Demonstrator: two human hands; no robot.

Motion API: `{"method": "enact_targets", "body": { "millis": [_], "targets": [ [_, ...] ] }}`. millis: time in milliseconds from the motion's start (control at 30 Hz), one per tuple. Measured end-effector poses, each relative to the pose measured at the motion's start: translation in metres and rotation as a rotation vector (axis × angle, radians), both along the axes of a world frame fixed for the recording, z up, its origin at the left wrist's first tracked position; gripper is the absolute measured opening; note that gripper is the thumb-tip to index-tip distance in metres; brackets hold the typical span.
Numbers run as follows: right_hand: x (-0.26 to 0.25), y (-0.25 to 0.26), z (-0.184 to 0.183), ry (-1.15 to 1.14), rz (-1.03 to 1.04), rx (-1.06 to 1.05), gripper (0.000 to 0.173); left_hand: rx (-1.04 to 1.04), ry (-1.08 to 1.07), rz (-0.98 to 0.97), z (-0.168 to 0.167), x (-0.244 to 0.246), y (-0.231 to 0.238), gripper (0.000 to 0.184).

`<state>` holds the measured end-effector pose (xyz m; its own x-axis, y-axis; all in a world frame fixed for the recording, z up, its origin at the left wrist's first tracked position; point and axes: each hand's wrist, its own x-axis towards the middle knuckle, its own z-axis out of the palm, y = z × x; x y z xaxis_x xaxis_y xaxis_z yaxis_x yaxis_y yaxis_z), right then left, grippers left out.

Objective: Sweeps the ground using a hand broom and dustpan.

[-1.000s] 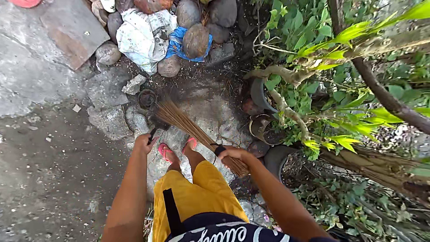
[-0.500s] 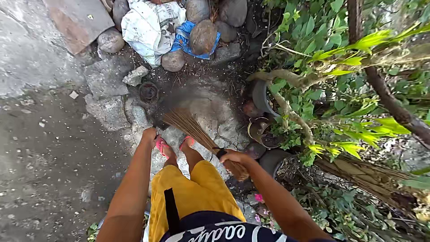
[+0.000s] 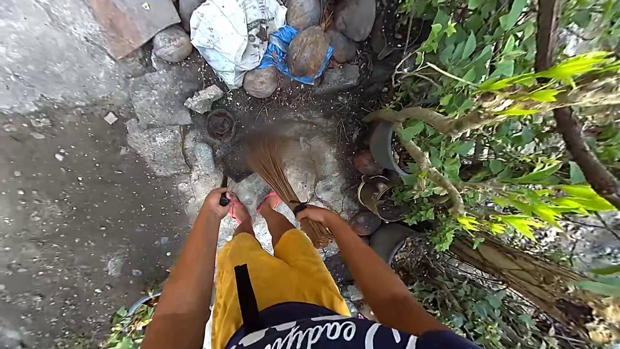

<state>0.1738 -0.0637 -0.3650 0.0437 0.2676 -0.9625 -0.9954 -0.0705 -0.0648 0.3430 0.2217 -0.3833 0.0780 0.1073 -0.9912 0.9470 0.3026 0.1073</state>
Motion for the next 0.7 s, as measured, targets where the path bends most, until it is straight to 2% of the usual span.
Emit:
{"method": "enact_targets", "body": {
  "millis": [67,133,200,267,333,433,500,600,700],
  "targets": [
    [-0.003,-0.009,0.032,-0.031,-0.003,-0.023,0.049,-0.034,0.007,0.131,0.007,-0.017,0.027,0.006],
    [-0.004,-0.016,0.073,-0.052,-0.019,-0.129,0.059,-0.07,0.012,0.291,0.013,-0.031,0.049,0.008],
    [0.004,-0.008,0.097,-0.068,-0.023,-0.24,0.066,-0.054,0.012,0.413,0.016,-0.038,0.064,0.007],
    [0.02,0.013,0.084,-0.109,-0.032,-0.337,0.07,-0.02,0.002,0.483,0.013,-0.039,0.068,0.005],
    [0.039,0.043,0.046,-0.14,0.003,-0.356,0.069,0.001,-0.013,0.528,0.004,-0.038,0.068,0.005],
    [0.05,0.08,-0.012,-0.123,0.339,-0.207,0.061,-0.019,-0.036,0.558,-0.009,-0.033,0.074,0.007],
    [0.039,0.079,-0.021,-0.087,0.522,-0.06,0.053,-0.033,-0.038,0.572,-0.011,-0.027,0.084,0.006],
    [0.003,0.033,0.022,-0.056,0.39,0.032,0.051,-0.083,-0.02,0.556,-0.005,-0.04,0.118,0.007],
    [-0.03,-0.026,0.081,0.041,0.156,-0.039,0.066,-0.115,-0.005,0.534,0.002,-0.073,0.163,0.012]
  ]
}}
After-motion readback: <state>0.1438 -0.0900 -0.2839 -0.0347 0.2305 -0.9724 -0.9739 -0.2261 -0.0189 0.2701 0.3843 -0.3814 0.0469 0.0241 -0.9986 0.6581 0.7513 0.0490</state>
